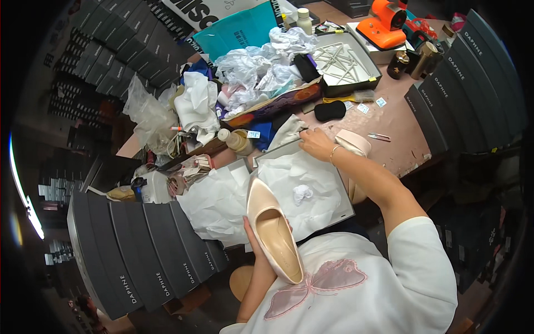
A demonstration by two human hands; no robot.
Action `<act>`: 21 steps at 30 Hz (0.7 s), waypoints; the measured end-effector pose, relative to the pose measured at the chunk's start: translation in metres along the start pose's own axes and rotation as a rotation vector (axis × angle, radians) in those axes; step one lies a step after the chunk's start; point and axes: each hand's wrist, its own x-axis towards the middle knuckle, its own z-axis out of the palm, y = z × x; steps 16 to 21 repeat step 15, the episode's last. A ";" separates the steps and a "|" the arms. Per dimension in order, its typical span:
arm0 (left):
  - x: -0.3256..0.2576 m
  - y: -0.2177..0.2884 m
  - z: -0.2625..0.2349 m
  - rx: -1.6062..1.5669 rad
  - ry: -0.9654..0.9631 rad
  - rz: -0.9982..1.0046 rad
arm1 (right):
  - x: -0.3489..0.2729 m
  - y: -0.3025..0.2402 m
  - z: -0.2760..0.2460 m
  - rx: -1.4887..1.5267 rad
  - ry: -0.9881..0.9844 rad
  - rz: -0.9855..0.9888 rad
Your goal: Packing high-heeled shoes into shoe boxes with protective paper and silica gel packets.
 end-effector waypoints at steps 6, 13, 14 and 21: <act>0.025 -0.006 -0.011 0.145 0.182 0.170 | -0.019 -0.041 -0.102 0.677 0.178 0.210; 0.012 -0.040 0.010 0.158 0.074 0.184 | -0.065 -0.146 -0.093 1.656 -0.214 0.703; 0.008 -0.046 0.016 0.192 0.043 0.197 | -0.066 -0.147 -0.075 1.319 0.005 0.468; 0.010 -0.051 0.017 0.193 0.037 0.183 | -0.063 -0.148 -0.072 0.968 0.196 0.235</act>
